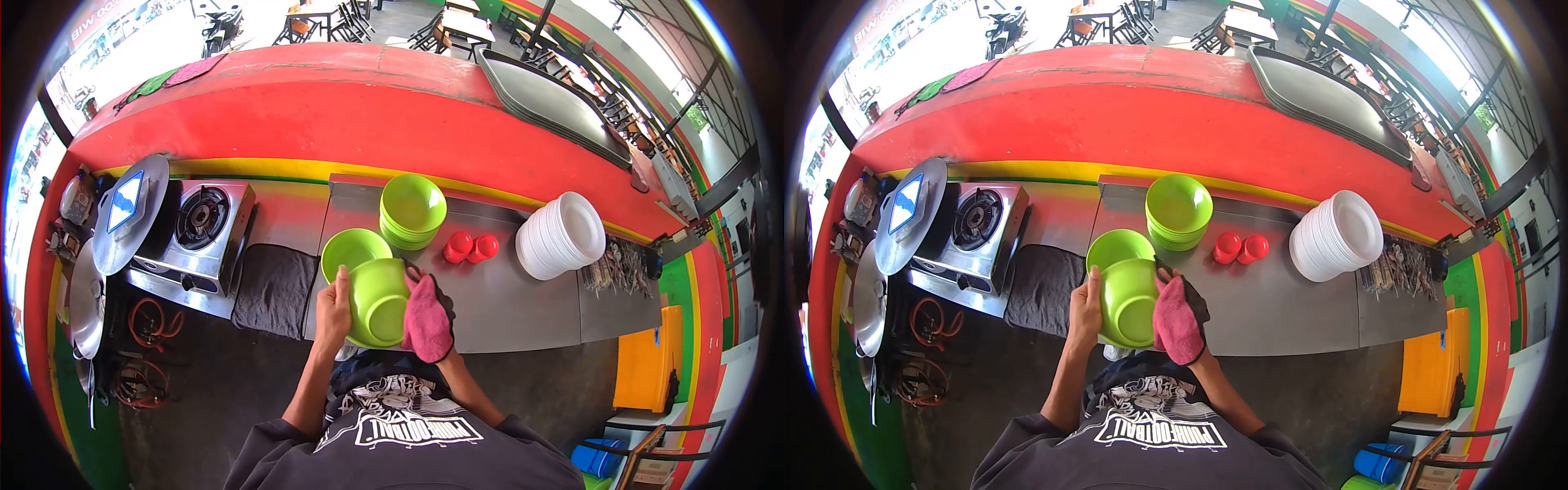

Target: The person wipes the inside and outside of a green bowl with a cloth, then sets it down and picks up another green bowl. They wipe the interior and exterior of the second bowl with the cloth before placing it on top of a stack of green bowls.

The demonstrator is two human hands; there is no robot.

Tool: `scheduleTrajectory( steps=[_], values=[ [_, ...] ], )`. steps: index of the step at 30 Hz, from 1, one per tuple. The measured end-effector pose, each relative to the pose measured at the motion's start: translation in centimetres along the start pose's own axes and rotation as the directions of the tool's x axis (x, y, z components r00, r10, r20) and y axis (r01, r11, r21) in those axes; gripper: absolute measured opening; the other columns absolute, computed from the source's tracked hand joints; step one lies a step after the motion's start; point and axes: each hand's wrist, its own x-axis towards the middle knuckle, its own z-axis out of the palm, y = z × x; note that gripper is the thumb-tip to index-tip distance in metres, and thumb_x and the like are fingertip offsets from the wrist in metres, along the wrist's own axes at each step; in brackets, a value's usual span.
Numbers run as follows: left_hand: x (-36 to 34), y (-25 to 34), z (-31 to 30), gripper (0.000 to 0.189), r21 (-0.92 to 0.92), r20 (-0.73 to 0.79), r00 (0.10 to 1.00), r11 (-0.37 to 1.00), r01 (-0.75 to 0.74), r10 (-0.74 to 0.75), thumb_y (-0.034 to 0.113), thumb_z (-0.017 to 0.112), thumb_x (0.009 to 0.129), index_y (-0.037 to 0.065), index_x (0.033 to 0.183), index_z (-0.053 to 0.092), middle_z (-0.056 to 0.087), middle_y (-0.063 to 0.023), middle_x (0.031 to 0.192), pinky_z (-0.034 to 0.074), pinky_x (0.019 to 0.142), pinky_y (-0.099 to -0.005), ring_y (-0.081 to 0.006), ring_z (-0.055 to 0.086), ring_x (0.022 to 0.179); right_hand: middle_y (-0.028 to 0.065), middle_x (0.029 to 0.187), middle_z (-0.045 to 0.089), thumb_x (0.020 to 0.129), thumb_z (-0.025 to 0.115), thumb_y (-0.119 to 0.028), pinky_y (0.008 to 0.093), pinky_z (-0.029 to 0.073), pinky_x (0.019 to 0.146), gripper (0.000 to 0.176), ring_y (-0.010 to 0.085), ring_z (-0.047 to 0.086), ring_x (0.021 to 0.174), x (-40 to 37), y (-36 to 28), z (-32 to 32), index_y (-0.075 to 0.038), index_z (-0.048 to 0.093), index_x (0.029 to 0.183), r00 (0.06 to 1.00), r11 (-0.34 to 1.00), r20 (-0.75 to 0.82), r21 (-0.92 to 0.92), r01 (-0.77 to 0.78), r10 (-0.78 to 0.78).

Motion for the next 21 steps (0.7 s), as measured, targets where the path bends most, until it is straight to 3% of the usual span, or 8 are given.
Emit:
scheduleTrajectory(
  steps=[2,5,8,11,13,15,18,21],
  values=[
    [-0.2,0.2,0.1,0.06,0.206,0.094,0.996,0.978,-0.026,0.007,0.045,0.043,0.107,-0.004,0.081,0.065,0.055,0.004,0.065,0.037,0.051,-0.028,-0.0048,0.045,0.059,0.0102,0.149,0.048,0.098,0.051,-0.008,0.0315,0.03,0.118,0.048,0.02,0.04,0.141,-0.3,-0.1,0.6,-0.002,0.046,0.145,0.972,0.586,0.148,0.778,-0.227,0.181],
    [-0.6,0.1,0.8,0.059,0.389,0.148,0.989,0.919,-0.058,-0.001,0.044,0.044,0.107,-0.004,0.075,0.058,0.045,-0.0002,0.058,0.032,0.05,-0.0346,-0.0072,0.038,0.058,0.0087,0.148,0.05,0.097,0.052,-0.01,0.0324,0.029,0.119,0.048,0.0197,0.043,0.139,-0.2,-1.5,0.5,-0.003,0.046,0.144,0.957,0.88,0.271,0.423,-0.216,0.105],
    [-0.9,-0.5,1.2,0.059,0.415,0.14,0.99,0.909,-0.033,-0.027,0.043,0.044,0.107,-0.005,0.074,0.056,0.041,-0.0057,0.056,0.033,0.05,-0.0368,-0.0085,0.036,0.058,0.0106,0.148,0.049,0.1,0.05,-0.009,0.0324,0.032,0.118,0.049,0.0214,0.047,0.137,0.4,-3.1,-0.2,-0.003,0.037,0.147,0.922,0.994,0.387,-0.086,0.066,-0.028],
    [-1.5,0.4,1.6,0.058,0.387,0.151,0.988,0.919,-0.075,0.017,0.041,0.044,0.107,-0.006,0.076,0.057,0.041,-0.0067,0.056,0.033,0.05,-0.0367,-0.0088,0.036,0.058,0.0101,0.15,0.048,0.099,0.05,-0.011,0.0345,0.03,0.119,0.047,0.0227,0.045,0.138,0.3,-3.1,-0.2,-0.003,0.041,0.145,0.926,0.994,0.375,-0.088,0.064,-0.026],
    [-1.1,-0.7,1.1,0.058,0.404,0.142,0.989,0.911,-0.089,0.034,0.042,0.043,0.108,-0.006,0.077,0.059,0.045,-0.0048,0.057,0.034,0.05,-0.0344,-0.0077,0.038,0.059,0.0106,0.151,0.046,0.098,0.05,-0.011,0.0357,0.029,0.12,0.048,0.0235,0.043,0.14,-0.1,-1.8,0.3,-0.002,0.043,0.145,0.965,0.961,0.262,0.262,-0.091,0.021],
    [-0.9,-0.7,0.9,0.059,0.351,0.124,0.992,0.933,-0.08,0.038,0.043,0.043,0.108,-0.006,0.079,0.062,0.048,-0.0022,0.058,0.035,0.051,-0.0317,-0.0064,0.039,0.06,0.0143,0.154,0.042,0.1,0.05,-0.01,0.0354,0.029,0.121,0.052,0.0246,0.04,0.142,-0.6,1.6,0.9,-0.001,0.034,0.149,0.985,0.617,0.12,0.768,-0.174,0.128],
    [-0.9,0.1,0.2,0.061,0.18,0.11,0.994,0.983,-0.029,0.009,0.046,0.043,0.107,-0.005,0.082,0.066,0.055,0.0048,0.066,0.034,0.051,-0.0253,-0.003,0.042,0.063,0.017,0.155,0.038,0.101,0.05,-0.007,0.0345,0.03,0.121,0.056,0.0248,0.039,0.143,0.5,3.1,1.2,0.001,0.026,0.151,0.993,0.77,-0.023,0.634,-0.073,0.113],
    [-0.4,-0.1,-0.3,0.061,0.024,0.103,0.994,0.999,-0.025,0.023,0.047,0.043,0.107,-0.005,0.084,0.067,0.056,0.0038,0.067,0.035,0.052,-0.0239,-0.0027,0.043,0.062,0.0143,0.148,0.047,0.097,0.06,-0.012,0.0342,0.037,0.114,0.059,0.0234,0.047,0.136,0.7,1.3,0.1,0.0,0.034,0.148,0.998,0.982,-0.027,0.185,-0.048,0.054]
  ],
)
